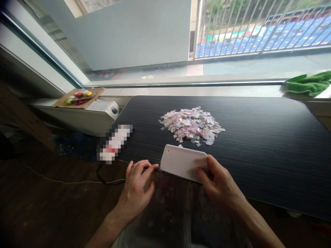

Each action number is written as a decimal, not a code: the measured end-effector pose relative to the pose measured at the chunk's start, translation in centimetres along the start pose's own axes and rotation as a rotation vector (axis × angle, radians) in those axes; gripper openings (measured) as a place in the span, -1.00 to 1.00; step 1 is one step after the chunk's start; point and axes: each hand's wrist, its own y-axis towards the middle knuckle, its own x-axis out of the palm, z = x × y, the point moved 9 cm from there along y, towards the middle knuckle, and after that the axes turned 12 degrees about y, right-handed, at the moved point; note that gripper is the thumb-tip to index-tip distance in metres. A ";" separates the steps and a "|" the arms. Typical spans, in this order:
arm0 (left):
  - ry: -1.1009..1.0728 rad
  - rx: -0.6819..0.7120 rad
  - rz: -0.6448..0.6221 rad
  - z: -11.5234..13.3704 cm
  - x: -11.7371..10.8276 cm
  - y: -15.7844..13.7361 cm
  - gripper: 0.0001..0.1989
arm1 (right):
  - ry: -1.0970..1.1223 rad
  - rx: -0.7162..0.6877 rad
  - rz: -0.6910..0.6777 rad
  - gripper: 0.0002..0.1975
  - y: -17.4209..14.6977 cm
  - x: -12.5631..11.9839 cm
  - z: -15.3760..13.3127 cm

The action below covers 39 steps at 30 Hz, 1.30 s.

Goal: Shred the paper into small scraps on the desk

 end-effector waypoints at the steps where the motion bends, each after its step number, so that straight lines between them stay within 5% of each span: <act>1: -0.002 -0.003 -0.001 0.0 0.0 0.0 -0.54 | -0.006 -0.007 -0.009 -0.86 -0.1 0.0 -0.2; 12: -0.012 0.001 0.012 0.0 0.1 -0.1 -0.58 | -0.019 -0.124 -0.048 -0.88 -1.9 -0.4 -2.5; 16: -0.008 0.005 0.027 -0.1 0.1 -0.2 -0.58 | -0.053 -0.067 0.288 -0.86 -2.0 -5.0 -2.0; 19: 0.004 0.023 0.023 -0.2 0.1 -0.2 -0.57 | -0.086 -0.037 0.394 -0.83 -1.2 -6.5 -1.6; 25: 0.012 0.012 0.054 -0.1 -0.1 -0.2 -0.56 | -0.135 -0.074 0.332 -0.83 0.0 -6.0 -1.9; 29: 0.014 0.020 0.046 -0.2 0.1 -0.2 -0.58 | -0.260 -0.071 0.418 -0.84 -0.6 -7.3 -2.8; 39: 0.050 0.057 0.052 -0.4 0.4 -0.4 -0.55 | -0.210 -0.143 0.361 -0.83 1.2 -6.1 -3.0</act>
